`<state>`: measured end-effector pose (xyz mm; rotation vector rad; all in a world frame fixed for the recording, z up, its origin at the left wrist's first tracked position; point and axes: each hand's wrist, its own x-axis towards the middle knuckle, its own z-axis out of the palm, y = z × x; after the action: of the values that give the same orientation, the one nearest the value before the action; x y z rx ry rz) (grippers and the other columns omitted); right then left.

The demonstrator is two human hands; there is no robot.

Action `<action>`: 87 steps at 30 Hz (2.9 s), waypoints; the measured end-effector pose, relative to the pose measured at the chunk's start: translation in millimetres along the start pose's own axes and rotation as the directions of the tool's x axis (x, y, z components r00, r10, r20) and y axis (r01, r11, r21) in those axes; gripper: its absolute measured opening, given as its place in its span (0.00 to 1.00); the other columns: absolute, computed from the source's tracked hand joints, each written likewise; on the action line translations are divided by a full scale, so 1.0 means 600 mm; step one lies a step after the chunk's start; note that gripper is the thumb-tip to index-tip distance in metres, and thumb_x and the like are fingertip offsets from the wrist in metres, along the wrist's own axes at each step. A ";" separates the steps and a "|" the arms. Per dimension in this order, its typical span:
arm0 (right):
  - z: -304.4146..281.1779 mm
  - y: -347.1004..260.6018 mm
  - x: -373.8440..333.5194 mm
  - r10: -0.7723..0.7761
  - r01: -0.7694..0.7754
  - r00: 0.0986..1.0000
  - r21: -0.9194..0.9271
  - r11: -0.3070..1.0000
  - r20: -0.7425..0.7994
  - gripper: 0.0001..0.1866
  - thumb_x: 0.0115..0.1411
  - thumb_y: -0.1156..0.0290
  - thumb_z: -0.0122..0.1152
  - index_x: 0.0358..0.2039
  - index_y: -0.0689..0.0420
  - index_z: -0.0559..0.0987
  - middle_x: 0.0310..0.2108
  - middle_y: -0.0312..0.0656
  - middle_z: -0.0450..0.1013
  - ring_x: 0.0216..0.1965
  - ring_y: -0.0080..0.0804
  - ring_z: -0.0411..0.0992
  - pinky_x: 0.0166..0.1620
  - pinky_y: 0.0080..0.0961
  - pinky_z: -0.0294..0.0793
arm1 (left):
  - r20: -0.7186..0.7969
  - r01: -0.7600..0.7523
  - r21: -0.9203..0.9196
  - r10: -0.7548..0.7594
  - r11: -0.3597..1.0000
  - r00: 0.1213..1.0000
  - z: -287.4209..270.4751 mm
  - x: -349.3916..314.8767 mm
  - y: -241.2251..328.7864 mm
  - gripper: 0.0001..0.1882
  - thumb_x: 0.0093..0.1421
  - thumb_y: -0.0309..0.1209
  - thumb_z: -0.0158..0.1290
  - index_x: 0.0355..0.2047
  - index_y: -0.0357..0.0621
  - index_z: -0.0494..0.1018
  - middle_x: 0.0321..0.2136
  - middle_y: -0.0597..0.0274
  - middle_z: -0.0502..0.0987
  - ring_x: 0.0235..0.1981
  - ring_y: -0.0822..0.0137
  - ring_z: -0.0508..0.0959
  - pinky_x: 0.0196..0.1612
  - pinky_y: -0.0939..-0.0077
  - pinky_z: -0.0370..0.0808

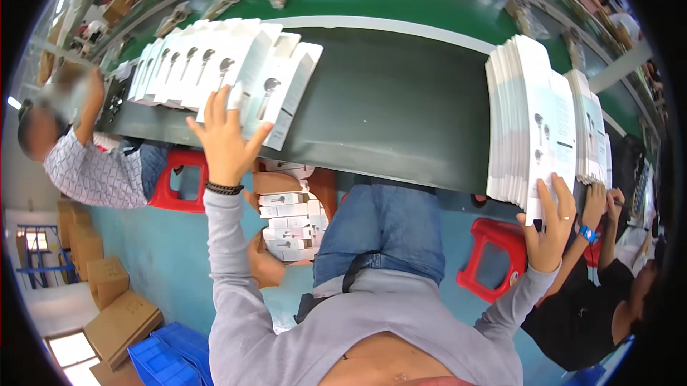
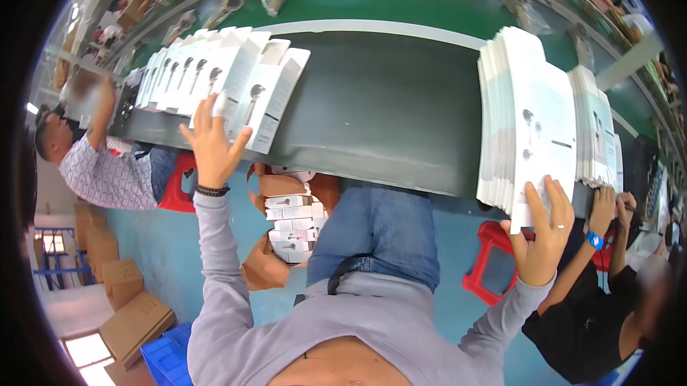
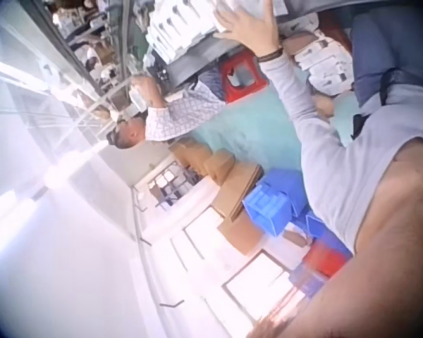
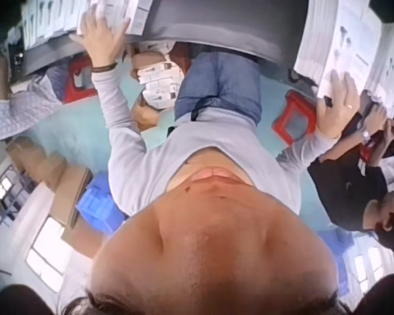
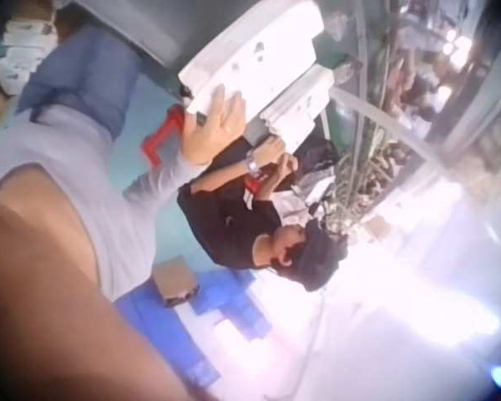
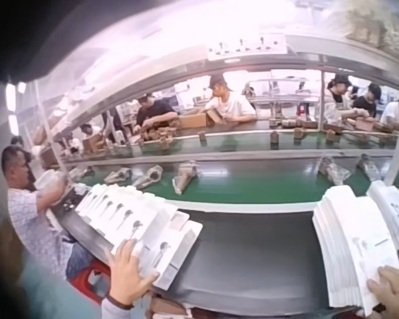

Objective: Folding and stacking product packaging boxes at an assembly line station.

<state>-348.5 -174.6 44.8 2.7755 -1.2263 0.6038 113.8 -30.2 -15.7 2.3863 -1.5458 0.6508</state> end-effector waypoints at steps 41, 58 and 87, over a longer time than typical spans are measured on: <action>0.180 -0.193 0.021 0.218 -0.058 0.975 0.892 0.448 -0.046 0.14 0.53 0.69 0.59 0.36 0.65 0.72 0.28 0.51 0.75 0.29 0.45 0.75 0.30 0.27 0.73 | 0.199 0.199 -0.980 -0.108 -0.017 0.974 0.044 -0.129 0.311 0.51 0.47 0.25 0.60 0.61 0.36 0.35 0.56 0.49 0.55 0.50 0.63 0.66 0.47 0.75 0.66; 0.215 -0.195 0.020 0.243 -0.394 0.903 0.908 0.142 0.353 0.18 0.58 0.63 0.55 0.41 0.66 0.71 0.36 0.41 0.74 0.36 0.22 0.70 0.40 0.18 0.68 | 0.204 0.207 -0.978 -0.200 -0.005 0.958 0.006 -0.063 0.280 0.49 0.54 0.16 0.49 0.61 0.47 0.24 0.28 0.54 0.75 0.25 0.77 0.75 0.27 0.89 0.68; 0.258 -0.220 -0.012 0.088 -0.119 0.989 0.993 -0.025 0.121 0.50 0.45 0.54 0.69 0.60 0.59 0.50 0.52 0.46 0.62 0.53 0.35 0.62 0.52 0.31 0.62 | -0.135 -0.295 -0.862 0.375 0.412 0.917 -0.028 -0.069 0.265 0.39 0.59 0.59 0.30 0.60 0.41 0.49 0.57 0.37 0.54 0.62 0.44 0.50 0.59 0.44 0.35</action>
<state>-206.3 -109.8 -86.1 3.6364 -1.2060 2.4213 -49.0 -56.6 -28.7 1.3150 -1.7901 -0.2215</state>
